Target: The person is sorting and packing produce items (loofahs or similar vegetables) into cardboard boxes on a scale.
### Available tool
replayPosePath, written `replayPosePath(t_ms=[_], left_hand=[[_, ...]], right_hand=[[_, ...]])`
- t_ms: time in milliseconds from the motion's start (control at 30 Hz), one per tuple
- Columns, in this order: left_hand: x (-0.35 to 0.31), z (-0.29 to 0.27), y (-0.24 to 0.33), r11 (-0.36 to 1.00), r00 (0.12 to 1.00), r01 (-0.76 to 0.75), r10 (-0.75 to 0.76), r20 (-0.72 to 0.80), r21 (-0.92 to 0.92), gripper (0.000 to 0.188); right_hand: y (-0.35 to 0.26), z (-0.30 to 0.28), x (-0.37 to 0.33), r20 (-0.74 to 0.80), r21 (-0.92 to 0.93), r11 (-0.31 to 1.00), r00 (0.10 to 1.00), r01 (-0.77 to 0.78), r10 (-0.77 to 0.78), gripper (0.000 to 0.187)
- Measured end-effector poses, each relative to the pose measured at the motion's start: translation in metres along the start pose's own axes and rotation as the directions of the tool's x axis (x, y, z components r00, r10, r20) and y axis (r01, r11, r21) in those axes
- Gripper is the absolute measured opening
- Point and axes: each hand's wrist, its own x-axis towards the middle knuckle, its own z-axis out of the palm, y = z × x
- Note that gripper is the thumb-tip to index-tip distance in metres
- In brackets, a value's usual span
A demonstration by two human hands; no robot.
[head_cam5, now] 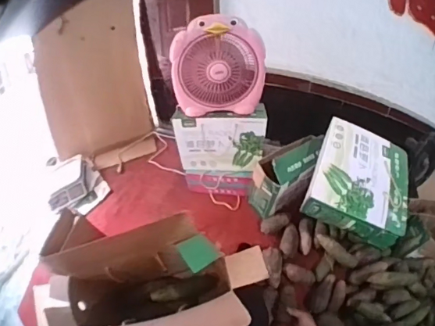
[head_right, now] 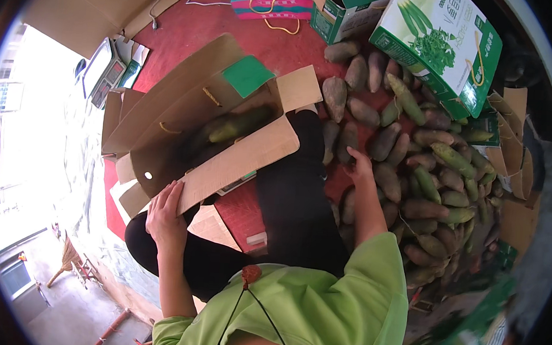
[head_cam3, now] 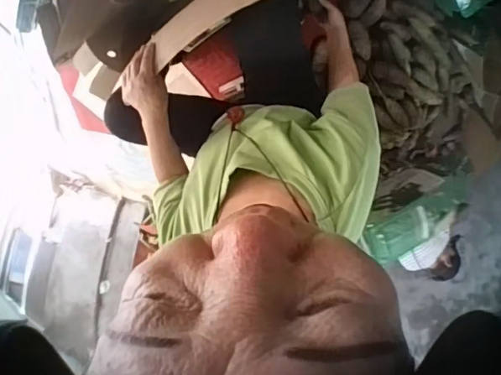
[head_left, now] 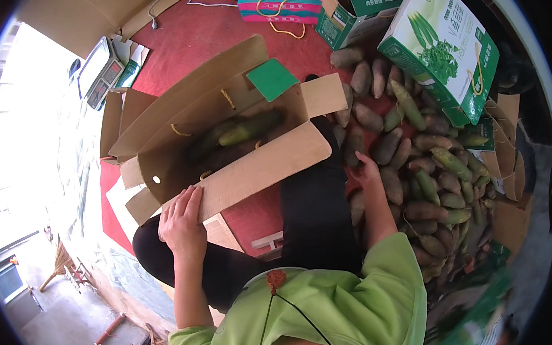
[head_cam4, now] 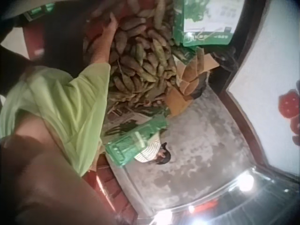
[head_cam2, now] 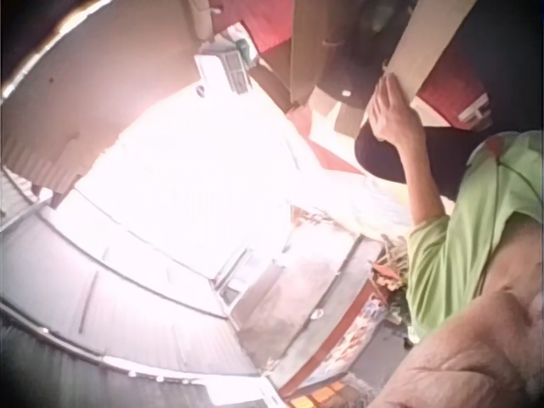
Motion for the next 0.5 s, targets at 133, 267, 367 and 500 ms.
replayPosePath(t_ms=[133,267,367,500], left_hand=[[-0.003,0.003,-0.004,1.000,0.999,-0.012,0.011,-0.031,-0.015,0.043],[-0.003,0.001,-0.005,1.000,1.000,-0.010,0.010,-0.006,-0.018,0.040],[-0.006,0.005,-0.008,1.000,0.999,-0.013,0.012,-0.032,-0.024,0.039],[-0.006,0.007,-0.007,1.000,1.000,0.003,-0.004,-0.029,-0.030,0.038]], right_hand=[[-0.027,0.011,-0.076,0.090,-0.065,0.965,0.965,0.253,-0.247,0.045],[-0.073,0.033,-0.147,0.227,-0.126,0.794,0.796,0.595,-0.561,0.058],[-0.106,0.072,-0.210,0.402,-0.144,0.526,0.536,0.838,-0.742,0.073],[-0.124,0.124,-0.277,0.592,-0.181,0.235,0.297,0.955,-0.749,0.076]])
